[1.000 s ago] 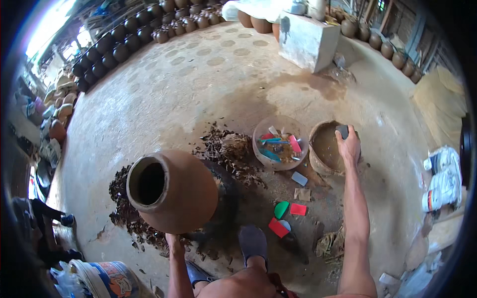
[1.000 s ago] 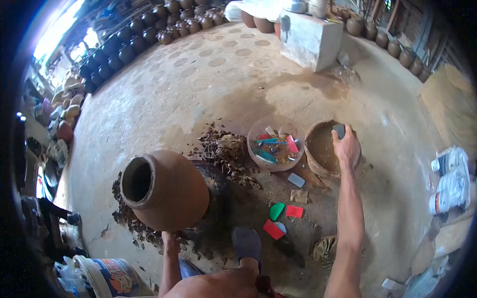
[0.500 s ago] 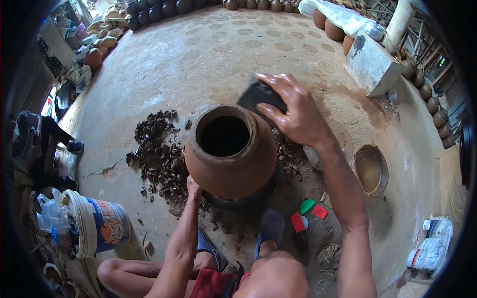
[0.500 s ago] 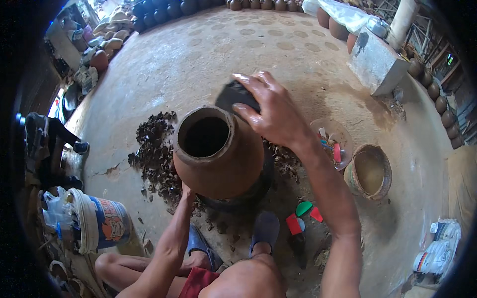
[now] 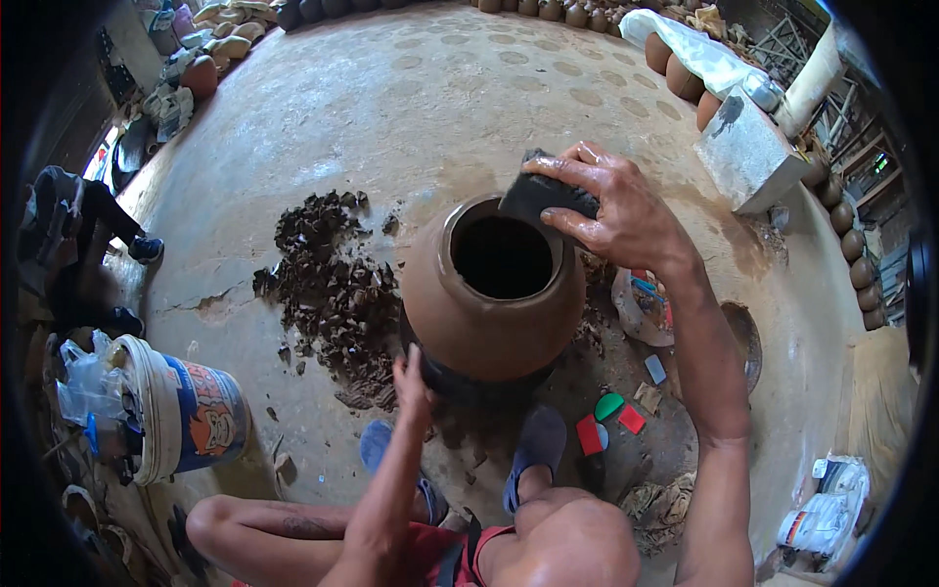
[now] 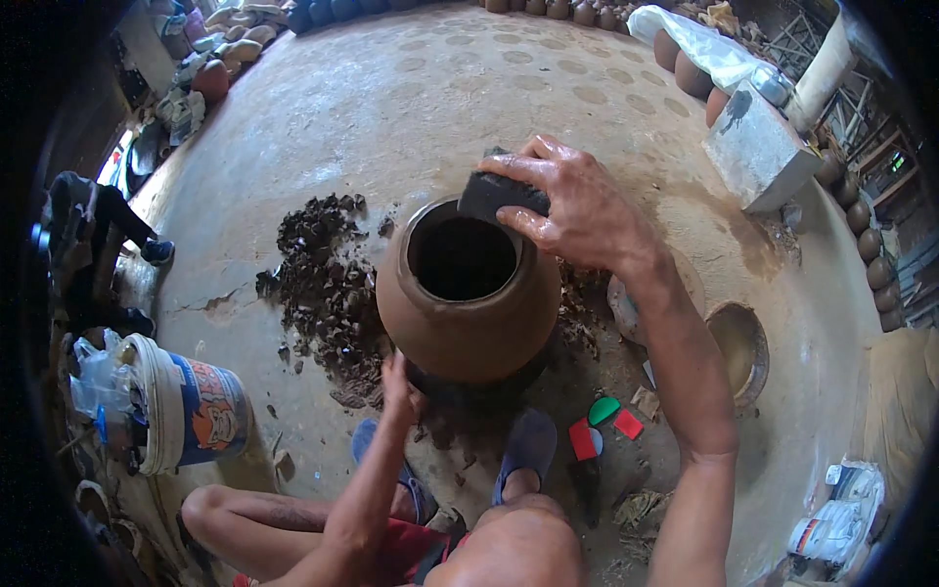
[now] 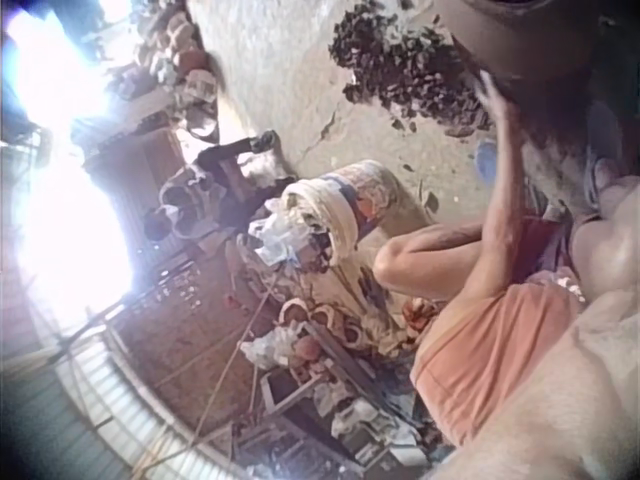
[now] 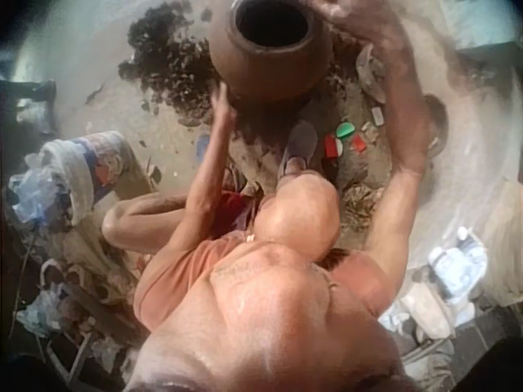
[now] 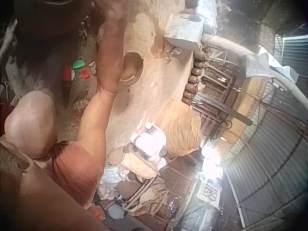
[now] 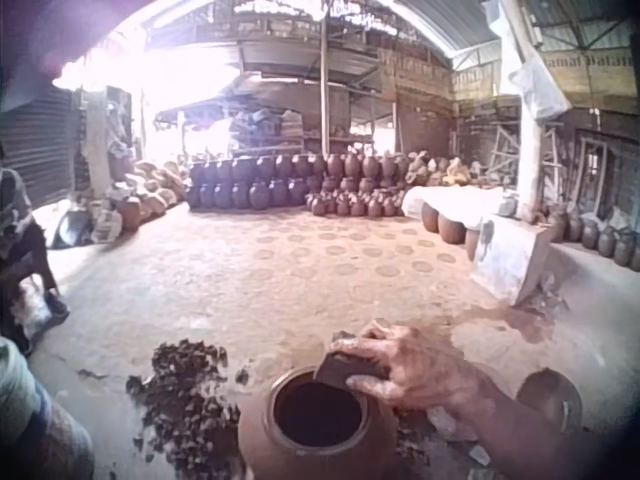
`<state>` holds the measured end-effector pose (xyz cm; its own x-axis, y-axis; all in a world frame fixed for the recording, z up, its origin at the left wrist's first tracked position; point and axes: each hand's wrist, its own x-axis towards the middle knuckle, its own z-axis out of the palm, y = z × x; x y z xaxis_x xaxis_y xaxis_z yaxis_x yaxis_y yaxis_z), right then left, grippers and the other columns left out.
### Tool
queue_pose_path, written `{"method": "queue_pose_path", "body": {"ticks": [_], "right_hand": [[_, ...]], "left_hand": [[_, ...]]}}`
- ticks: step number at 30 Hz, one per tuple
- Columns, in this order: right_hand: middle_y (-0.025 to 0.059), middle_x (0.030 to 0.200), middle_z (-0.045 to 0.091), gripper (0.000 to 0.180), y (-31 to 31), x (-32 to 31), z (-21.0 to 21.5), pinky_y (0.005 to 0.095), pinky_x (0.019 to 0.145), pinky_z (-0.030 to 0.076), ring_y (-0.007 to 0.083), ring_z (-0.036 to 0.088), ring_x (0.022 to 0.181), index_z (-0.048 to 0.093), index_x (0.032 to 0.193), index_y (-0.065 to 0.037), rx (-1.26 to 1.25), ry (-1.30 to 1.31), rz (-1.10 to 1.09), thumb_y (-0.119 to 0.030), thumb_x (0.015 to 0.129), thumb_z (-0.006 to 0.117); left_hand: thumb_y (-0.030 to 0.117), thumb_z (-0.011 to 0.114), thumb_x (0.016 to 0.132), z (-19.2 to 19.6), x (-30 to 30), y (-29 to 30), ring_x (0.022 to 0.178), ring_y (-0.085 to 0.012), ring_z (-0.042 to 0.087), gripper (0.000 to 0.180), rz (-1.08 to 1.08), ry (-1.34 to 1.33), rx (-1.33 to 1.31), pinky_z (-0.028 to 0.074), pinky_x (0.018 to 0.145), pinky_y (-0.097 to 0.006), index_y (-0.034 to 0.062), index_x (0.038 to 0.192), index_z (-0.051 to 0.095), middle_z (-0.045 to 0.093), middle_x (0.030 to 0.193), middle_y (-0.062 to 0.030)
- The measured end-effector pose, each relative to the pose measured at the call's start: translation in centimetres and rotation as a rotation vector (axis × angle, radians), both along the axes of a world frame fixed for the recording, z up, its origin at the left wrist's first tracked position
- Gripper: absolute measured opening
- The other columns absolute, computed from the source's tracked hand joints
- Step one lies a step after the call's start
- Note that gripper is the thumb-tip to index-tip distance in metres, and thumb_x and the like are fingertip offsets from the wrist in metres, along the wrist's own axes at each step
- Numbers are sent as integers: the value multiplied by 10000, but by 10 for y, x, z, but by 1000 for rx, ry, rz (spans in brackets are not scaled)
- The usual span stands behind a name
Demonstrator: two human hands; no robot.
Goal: The person smoothes the surface and shapes the neck of a clay pot using a scraper and a damp sponge while it rotates on a manual wheel.
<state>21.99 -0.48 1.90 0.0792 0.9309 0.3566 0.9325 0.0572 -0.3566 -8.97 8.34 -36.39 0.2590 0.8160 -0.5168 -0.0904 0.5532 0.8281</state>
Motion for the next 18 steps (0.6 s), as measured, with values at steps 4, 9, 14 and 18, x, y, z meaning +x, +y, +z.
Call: {"method": "queue_pose_path", "body": {"ticks": [4,9,14,18], "right_hand": [[170,1185,692,487,-3,6,-2,476,1023,558,394,693,1104,716,1368,-151,-37,-42,-3,-260,902,810],[168,1164,695,457,0,1,5,482,1005,555,386,692,1088,721,1339,-143,-105,-46,20,-252,904,807],[180,1146,694,461,-7,-2,7,489,998,550,387,689,1076,707,1350,-146,-59,-83,4,-255,911,800],[181,1141,693,469,-10,-10,0,499,1019,537,393,678,1096,702,1360,-153,-11,-92,-20,-267,915,797]], "left_hand": [[640,561,1058,2,30,-3,1103,-321,712,747,106,392,154,531,999,-426,-54,1318,657,740,1153,-253],[673,595,1025,-27,14,-146,809,-318,753,739,-452,-79,-506,613,659,-449,-7,1316,584,740,1039,-232],[657,641,1004,0,1,-48,709,-210,747,611,-88,43,-153,550,460,-331,80,1199,602,720,982,-113],[668,537,1055,-27,5,-22,676,-156,706,658,167,365,116,506,497,-292,42,1225,649,750,1046,-116]]}}
